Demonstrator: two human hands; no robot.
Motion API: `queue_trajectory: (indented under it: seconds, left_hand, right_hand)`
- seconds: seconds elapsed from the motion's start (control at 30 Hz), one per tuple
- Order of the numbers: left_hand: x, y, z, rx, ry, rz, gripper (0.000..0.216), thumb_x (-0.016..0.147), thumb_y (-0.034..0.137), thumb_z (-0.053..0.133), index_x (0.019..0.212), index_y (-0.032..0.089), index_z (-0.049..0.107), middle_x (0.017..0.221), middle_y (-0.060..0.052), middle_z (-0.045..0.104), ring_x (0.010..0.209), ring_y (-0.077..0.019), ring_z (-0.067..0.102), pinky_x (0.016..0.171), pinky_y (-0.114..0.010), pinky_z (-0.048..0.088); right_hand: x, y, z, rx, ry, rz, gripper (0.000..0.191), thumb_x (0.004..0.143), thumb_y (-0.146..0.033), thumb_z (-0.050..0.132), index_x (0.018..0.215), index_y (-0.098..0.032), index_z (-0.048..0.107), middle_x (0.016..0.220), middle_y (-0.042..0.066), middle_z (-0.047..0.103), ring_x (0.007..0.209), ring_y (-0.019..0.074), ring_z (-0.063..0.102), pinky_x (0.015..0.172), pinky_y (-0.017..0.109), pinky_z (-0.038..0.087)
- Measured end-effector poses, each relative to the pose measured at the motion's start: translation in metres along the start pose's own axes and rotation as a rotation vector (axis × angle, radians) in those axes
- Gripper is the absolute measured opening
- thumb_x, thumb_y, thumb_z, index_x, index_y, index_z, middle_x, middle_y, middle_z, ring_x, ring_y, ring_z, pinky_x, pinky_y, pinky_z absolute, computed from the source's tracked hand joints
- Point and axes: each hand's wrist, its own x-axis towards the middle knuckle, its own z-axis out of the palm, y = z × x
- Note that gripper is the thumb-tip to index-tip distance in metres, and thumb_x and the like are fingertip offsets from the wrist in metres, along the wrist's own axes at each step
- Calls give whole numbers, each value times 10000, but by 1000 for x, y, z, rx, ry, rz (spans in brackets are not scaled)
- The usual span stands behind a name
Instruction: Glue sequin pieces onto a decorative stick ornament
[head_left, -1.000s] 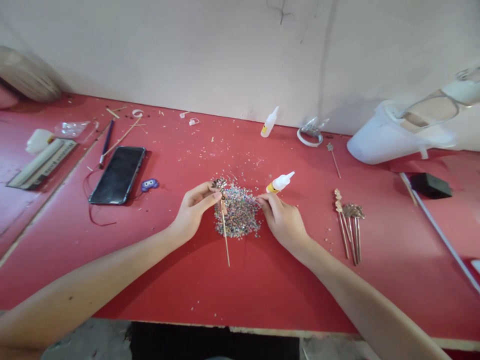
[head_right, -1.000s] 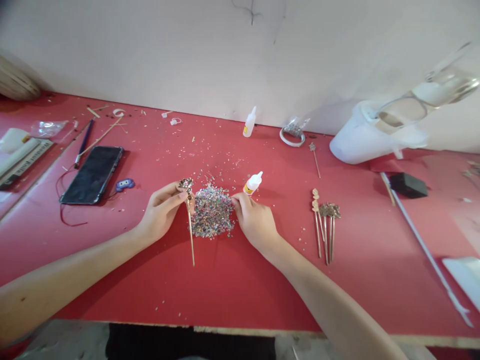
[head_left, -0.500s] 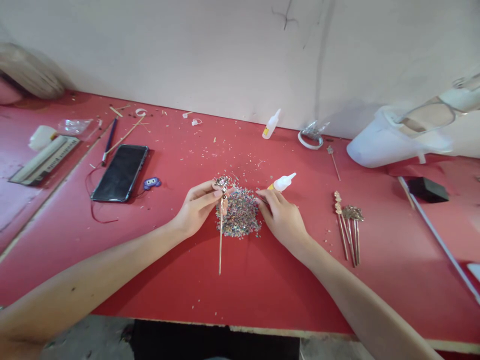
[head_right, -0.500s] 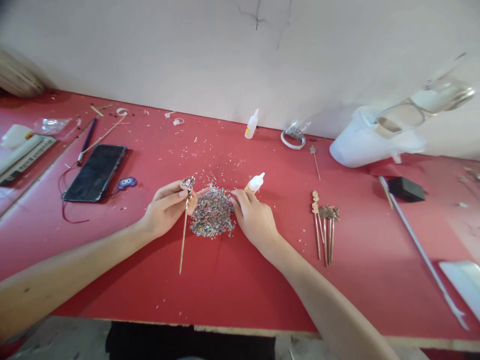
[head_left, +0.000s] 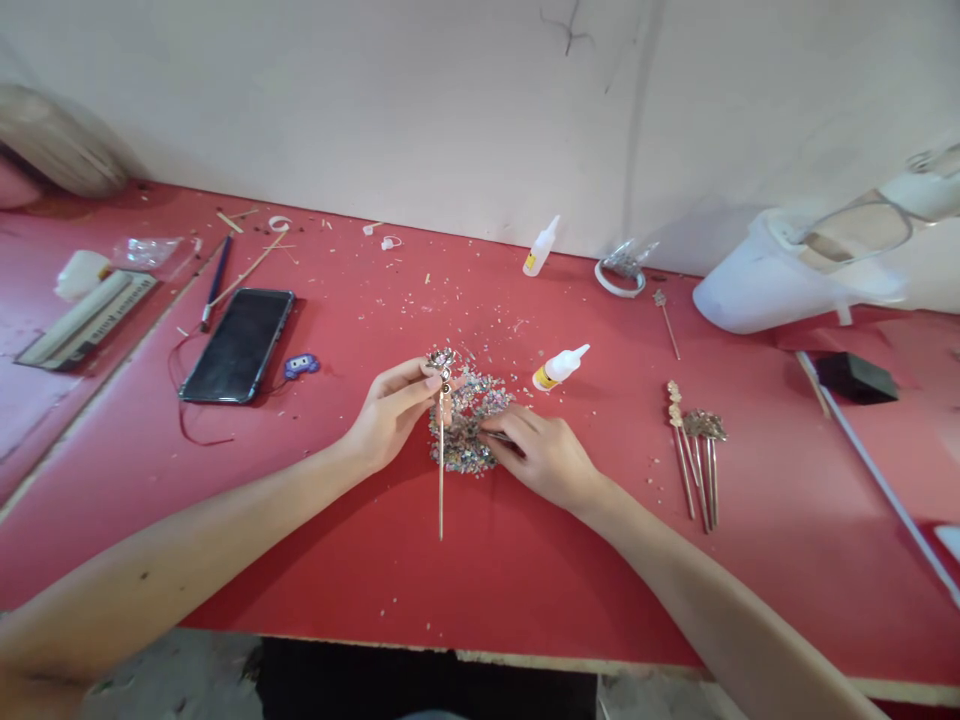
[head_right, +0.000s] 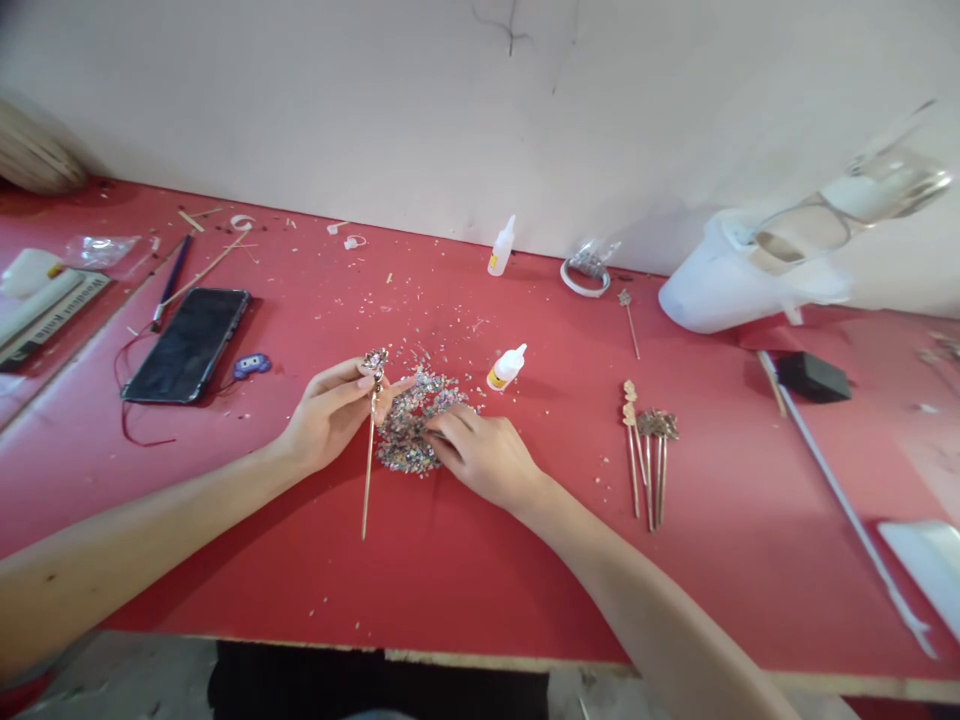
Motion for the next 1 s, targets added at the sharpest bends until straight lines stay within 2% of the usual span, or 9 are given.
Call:
queue_trajectory:
  seconds: [0.1,0.2,0.33,0.5,0.57,0.67,0.77,0.87,1.0]
  left_hand:
    - [-1,-1,-1,-31,-13,9,104,847,222,636,781,182,565,597,57,570,544,-96,567,956,-430,490]
    - [-3,0,-2,-44,-10,8,100,844,225,640,789,183,567,609,55,576,543,-96,568,902,-410,519]
    - [-4,2,-2,-30,20,-14,120,824,243,657,771,187,564,616,53,575,545,-100,576,863,-390,536]
    - [-4,4,-1,-19,-3,-15,120,828,250,642,757,197,562,577,50,591,542,-105,578,964,-424,496]
    - [-4,4,-1,-24,-8,-4,113,830,247,641,766,197,563,579,52,590,543,-104,578,993,-440,480]
    - [-4,3,-1,-25,12,-1,124,822,249,653,768,193,556,602,57,580,538,-100,576,1005,-462,477]
    - [-4,3,-1,-19,30,7,148,816,260,662,758,190,545,607,63,563,525,-93,566,1000,-473,484]
    - [-4,3,-1,-22,25,6,150,809,265,671,761,193,548,591,64,563,516,-94,562,991,-463,489]
    - [-6,4,-2,-45,-59,-29,138,833,272,661,767,190,572,565,41,597,528,-110,577,896,-413,523]
  right_hand:
    - [-5,1,-3,63,-26,-102,146,960,-268,517,974,-190,639,808,28,684,651,109,630,556,212,452]
    - [-10,7,-8,91,16,-117,120,945,-247,539,974,-186,638,797,30,675,656,109,619,572,213,465]
    - [-12,15,-10,82,114,-4,93,928,-228,567,962,-177,637,814,41,682,676,109,631,586,211,476]
    - [-9,16,-9,16,146,123,129,941,-254,535,958,-185,644,828,46,696,671,116,647,576,215,485]
    - [-8,15,-11,1,117,76,126,934,-235,534,937,-176,645,803,44,696,636,111,638,551,212,470]
    - [-10,14,-13,33,24,-98,115,920,-195,526,912,-182,640,754,23,686,598,102,618,524,207,436]
    - [-13,15,-14,77,20,-193,93,905,-183,532,903,-194,624,721,6,673,574,97,590,513,213,413]
    - [-14,16,-13,113,79,-119,61,902,-186,548,932,-195,600,740,11,675,584,98,591,527,213,429]
    - [-12,17,-12,125,151,115,67,918,-213,541,971,-199,581,763,15,673,531,91,562,512,213,441]
